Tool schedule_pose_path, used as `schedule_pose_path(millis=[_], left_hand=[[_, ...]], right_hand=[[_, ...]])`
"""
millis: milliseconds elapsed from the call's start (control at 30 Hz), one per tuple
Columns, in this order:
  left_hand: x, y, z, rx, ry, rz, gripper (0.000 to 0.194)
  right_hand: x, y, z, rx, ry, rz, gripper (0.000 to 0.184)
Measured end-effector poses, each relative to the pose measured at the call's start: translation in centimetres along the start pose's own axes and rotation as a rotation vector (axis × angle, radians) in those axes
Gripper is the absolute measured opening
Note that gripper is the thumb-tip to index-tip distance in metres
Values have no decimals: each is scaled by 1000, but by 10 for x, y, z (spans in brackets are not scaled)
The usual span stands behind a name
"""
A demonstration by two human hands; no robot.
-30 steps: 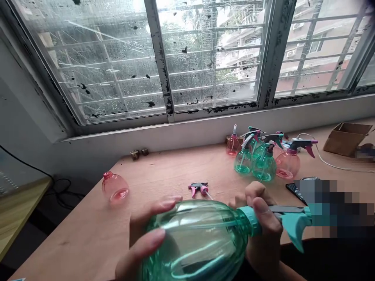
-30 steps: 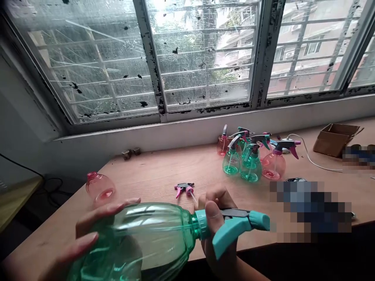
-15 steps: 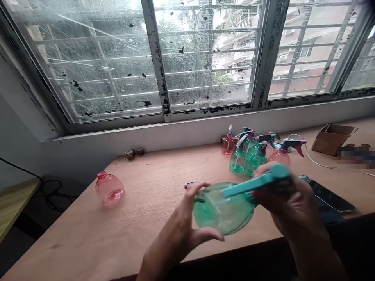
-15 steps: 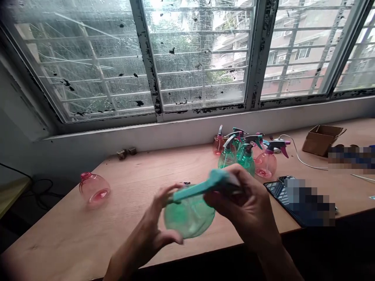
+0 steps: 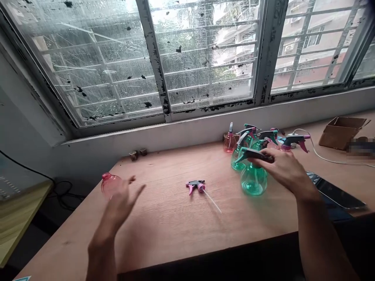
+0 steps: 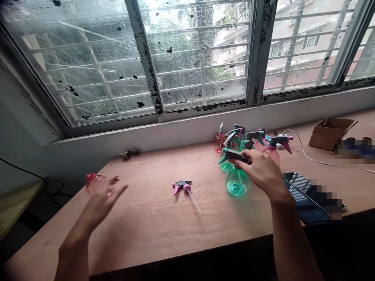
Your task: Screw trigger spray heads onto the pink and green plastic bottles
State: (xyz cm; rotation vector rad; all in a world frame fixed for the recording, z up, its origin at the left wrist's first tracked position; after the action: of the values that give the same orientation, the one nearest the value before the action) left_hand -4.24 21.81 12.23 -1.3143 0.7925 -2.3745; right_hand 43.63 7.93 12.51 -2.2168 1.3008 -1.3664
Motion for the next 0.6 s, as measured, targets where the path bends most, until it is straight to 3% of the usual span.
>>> schedule_pose_path(millis=[133,200,367,500,600], left_hand=[[47,-12,-62,279,-164,376,59],[55,-10,-78,355,-183,455,71],[35,-14,-96,364,-156,373,90],[13,-19,-104,305,-112,278,93],[7,-18,-104,282,-110,289,97]], right_hand=[[3,-5,13,-31,146,-19,35],[-1,-6,16,-14,153,-43,31],[-6,-11,26,-33,198,-13,24],[-11,-12,35,-79,252,-5,31],[-16,-13,39,-84,277,-7,40]])
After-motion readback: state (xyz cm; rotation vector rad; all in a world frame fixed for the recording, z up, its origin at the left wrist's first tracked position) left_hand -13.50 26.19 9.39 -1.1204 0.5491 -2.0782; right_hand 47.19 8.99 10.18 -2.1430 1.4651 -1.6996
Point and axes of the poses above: each hand's wrist, its own y-axis away from the middle knuckle, its own x-axis out of the back of the hand, z = x × y, the point moved 6 cm from there along -y, towards the middle knuckle, and after that the axes turned 15 degrees about z, right-handed, at the moved point
